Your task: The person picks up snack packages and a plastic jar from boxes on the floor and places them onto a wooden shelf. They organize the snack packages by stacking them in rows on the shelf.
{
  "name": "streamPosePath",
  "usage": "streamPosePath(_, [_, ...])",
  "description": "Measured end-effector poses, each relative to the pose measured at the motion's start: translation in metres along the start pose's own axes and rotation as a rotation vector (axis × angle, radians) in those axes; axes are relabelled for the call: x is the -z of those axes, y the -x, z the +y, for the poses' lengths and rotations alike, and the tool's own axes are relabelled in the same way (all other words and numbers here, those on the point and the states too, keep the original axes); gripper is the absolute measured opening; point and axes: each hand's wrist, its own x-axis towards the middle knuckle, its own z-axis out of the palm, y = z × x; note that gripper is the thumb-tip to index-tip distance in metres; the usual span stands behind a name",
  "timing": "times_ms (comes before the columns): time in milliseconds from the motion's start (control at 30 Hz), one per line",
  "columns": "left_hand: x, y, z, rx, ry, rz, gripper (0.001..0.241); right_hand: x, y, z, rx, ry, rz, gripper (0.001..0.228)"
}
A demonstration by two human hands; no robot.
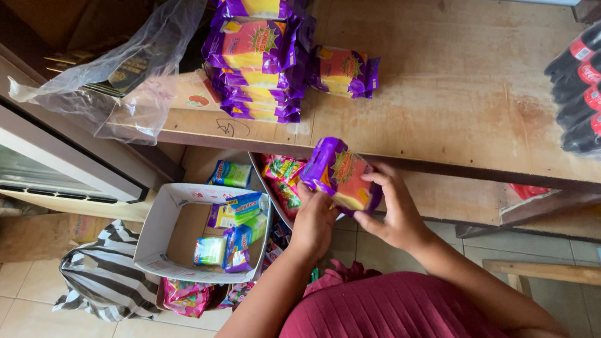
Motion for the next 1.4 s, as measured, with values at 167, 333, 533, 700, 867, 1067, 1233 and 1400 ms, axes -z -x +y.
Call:
streamPosePath(167, [-0.021, -0.004, 0.0, 0.031, 0.05, -0.126, 0.054, 0.0, 0.005, 0.016, -0.118, -0.163, 0.054, 0.083])
streamPosePath(333, [-0.018, -0.041, 0.014, -0.439, -0.848, -0.295, 0.035, 0.038, -0.01, 0.051, -0.202, -0.361, 0.13, 0.083])
streamPosePath(533, [-0.021, -0.111, 0.04, -1.029, -1.835, -0.13, 0.034, 0.092, -0.092, 0.094, -0.187, -0.276, -0.026, 0.081])
streamPosePath(700, [-0.019, -0.132, 0.032, -0.958, -1.999, -0.032, 0.042, 0.084, -0.159, 0.132, -0.138, -0.222, -0.057, 0.08])
streamPosePath(867, [-0.019, -0.132, 0.031, -0.917, -2.003, 0.001, 0.053, 0.062, -0.198, 0.168, -0.021, -0.123, -0.081, 0.079])
streamPosePath(1067, [-0.019, -0.135, 0.033, -0.899, -2.012, -0.002, 0.056, 0.053, -0.211, 0.185, -0.089, -0.007, -0.236, 0.076])
streamPosePath(1233, [-0.018, -0.136, 0.033, -0.864, -2.024, -0.014, 0.06, 0.045, -0.214, 0.178, -0.085, 0.078, -0.229, 0.079])
streamPosePath(1400, [-0.018, -0.136, 0.033, -0.873, -2.001, -0.004, 0.062, 0.033, -0.22, 0.176, -0.013, 0.082, -0.224, 0.08])
